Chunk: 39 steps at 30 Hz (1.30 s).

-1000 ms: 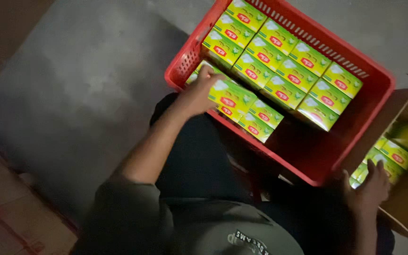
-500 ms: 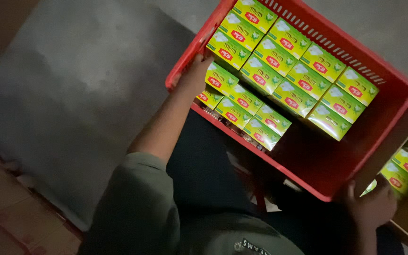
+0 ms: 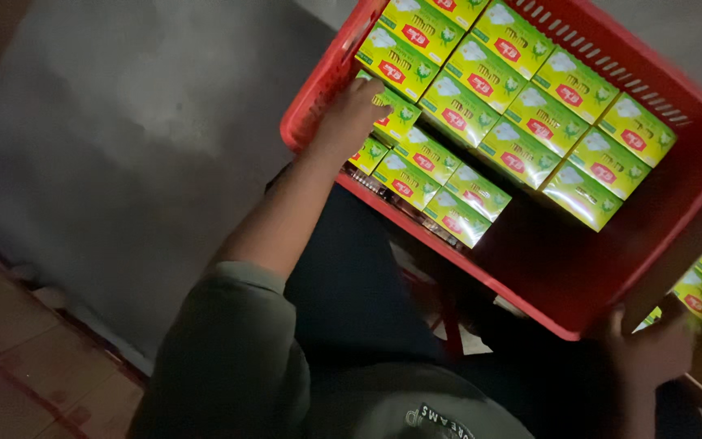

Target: The person transfers small yellow and green boxes from a cardboard carton into a red plastic basket. They pick up the boxes one by one and place them neatly in rows inside the basket.

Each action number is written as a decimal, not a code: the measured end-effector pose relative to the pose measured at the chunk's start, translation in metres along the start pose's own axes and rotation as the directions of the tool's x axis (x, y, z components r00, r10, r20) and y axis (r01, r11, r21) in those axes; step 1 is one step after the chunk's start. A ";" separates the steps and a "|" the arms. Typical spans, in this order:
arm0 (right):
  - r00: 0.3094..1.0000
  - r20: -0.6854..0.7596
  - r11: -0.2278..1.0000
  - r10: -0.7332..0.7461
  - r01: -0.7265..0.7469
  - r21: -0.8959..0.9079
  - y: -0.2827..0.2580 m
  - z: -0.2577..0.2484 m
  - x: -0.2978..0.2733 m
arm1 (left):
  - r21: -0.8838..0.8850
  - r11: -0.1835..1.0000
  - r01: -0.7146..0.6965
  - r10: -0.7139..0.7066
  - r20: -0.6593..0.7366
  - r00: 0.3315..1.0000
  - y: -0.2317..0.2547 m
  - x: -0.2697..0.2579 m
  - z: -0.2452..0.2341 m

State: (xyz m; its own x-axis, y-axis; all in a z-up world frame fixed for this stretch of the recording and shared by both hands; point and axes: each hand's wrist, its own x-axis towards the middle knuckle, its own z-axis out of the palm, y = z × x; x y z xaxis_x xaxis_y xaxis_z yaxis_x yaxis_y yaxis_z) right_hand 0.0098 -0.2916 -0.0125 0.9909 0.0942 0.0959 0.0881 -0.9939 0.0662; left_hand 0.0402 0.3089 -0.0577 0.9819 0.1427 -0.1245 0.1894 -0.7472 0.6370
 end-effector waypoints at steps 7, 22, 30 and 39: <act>1.000 -0.008 0.998 0.006 -0.007 -0.058 0.009 0.010 -0.001 | -0.383 0.849 0.365 -0.354 0.102 0.930 0.024 -0.001 -0.018; 0.998 0.032 0.999 0.046 -0.046 -0.015 -0.003 -0.003 -0.001 | -0.439 0.815 0.379 -0.366 0.118 0.923 0.019 -0.007 -0.018; 0.993 0.067 0.995 0.096 -0.097 0.022 -0.013 -0.007 0.005 | 0.337 0.859 -0.386 0.330 0.212 0.920 0.069 -0.029 0.019; 0.986 0.155 0.978 0.066 -0.095 0.186 -0.019 -0.011 0.012 | -0.143 0.945 -0.296 0.326 0.517 0.791 0.209 -0.087 0.113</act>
State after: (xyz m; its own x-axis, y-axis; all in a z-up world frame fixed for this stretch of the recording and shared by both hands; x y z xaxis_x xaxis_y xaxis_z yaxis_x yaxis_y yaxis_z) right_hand 0.0185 -0.2714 -0.0012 0.9983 0.0183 -0.0553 0.0110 -0.9916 -0.1288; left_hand -0.0063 0.0670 0.0001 0.8377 -0.4662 -0.2844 -0.1110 -0.6552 0.7472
